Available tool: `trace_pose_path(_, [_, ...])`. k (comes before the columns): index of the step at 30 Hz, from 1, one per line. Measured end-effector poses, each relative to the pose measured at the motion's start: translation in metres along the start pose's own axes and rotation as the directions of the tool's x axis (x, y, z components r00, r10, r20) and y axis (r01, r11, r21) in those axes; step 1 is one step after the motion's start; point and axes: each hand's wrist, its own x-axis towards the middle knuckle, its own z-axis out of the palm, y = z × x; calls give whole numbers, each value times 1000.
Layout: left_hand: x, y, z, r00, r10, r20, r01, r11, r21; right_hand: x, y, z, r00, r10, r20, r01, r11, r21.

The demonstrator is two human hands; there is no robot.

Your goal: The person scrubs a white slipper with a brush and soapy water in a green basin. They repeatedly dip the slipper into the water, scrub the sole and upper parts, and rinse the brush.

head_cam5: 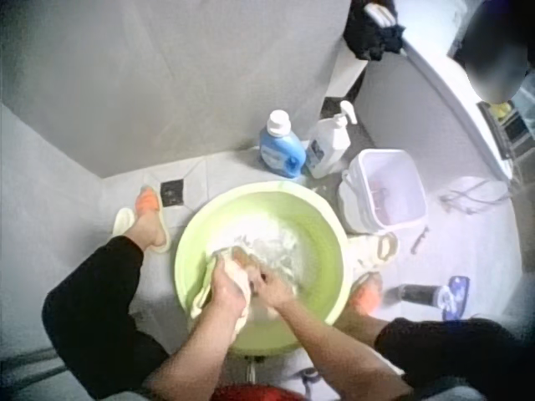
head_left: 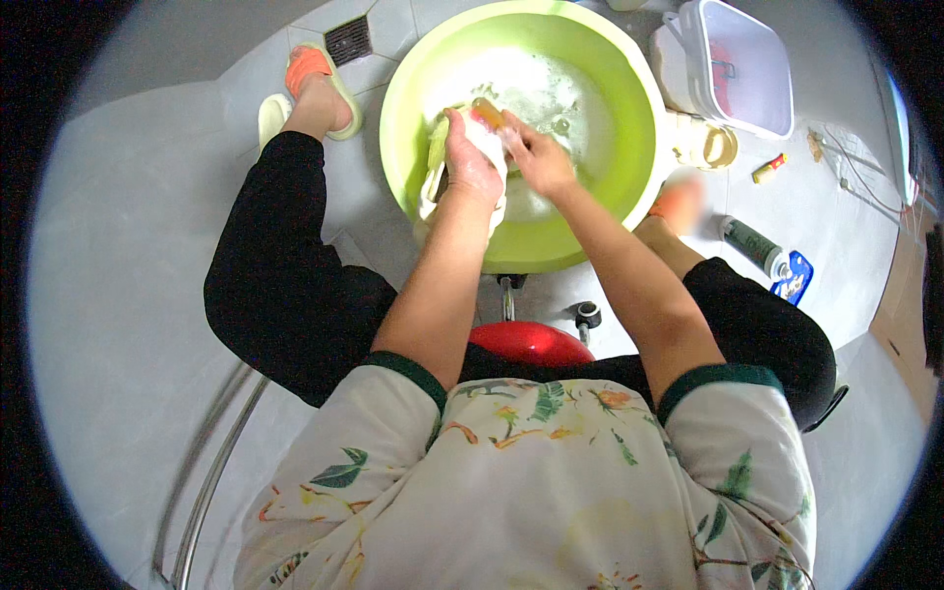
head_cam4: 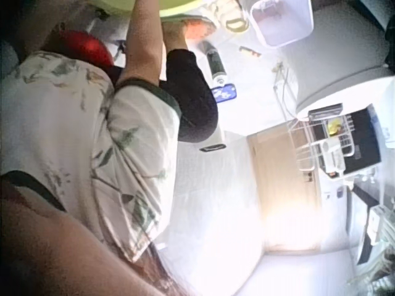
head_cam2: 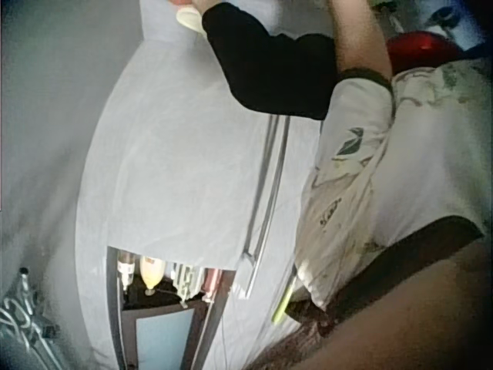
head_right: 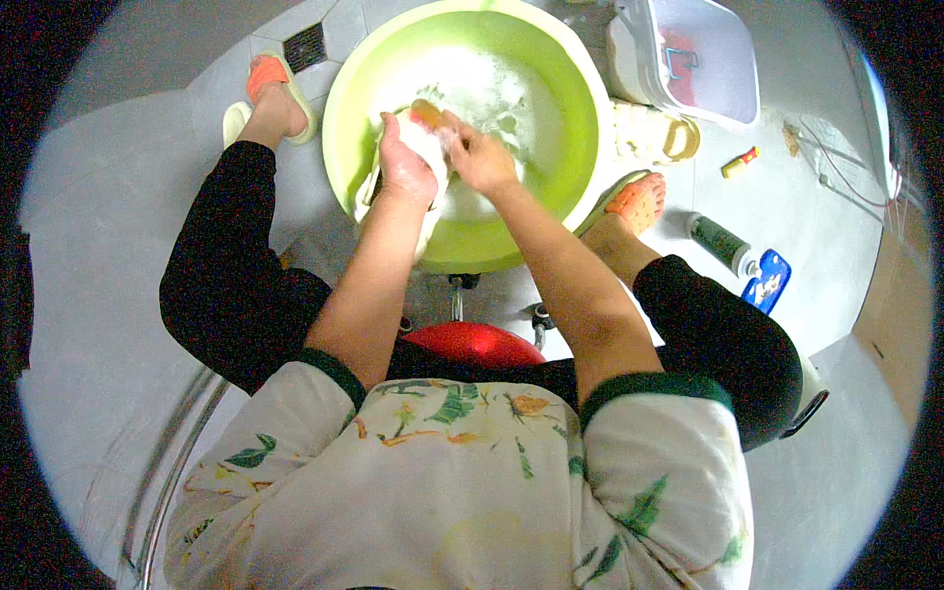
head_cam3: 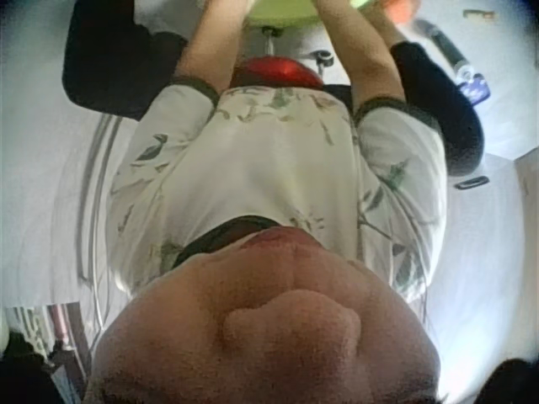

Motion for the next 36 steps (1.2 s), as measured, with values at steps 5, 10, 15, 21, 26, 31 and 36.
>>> trace_pose_path(5, [-13,10,8,993,-25,118,23,1000,20,38,-4,-36,966,166,-200,-235,888,-395])
trace_pose_path(10, [-8,0,18,997,3,83,-9,997,76,45,27,-30,889,317,-330,-291,948,128])
trace_pose_path(15, [3,0,12,998,69,-5,-68,995,75,-11,-28,-17,995,-99,31,73,879,472])
trace_pose_path(21, [-18,2,14,969,-4,247,-11,998,59,-3,-41,-49,964,61,-257,-74,996,-42])
trace_pose_path(26, [-41,14,15,972,-79,222,74,997,30,-85,-75,-17,921,-30,-389,-1,997,-79])
trace_pose_path(31, [-60,0,25,906,-79,416,35,993,113,-82,-65,-56,852,-36,-522,-13,996,-90])
trace_pose_path(36, [-66,11,17,905,-14,426,-20,997,75,-131,-72,-29,850,-178,-495,86,975,-204])
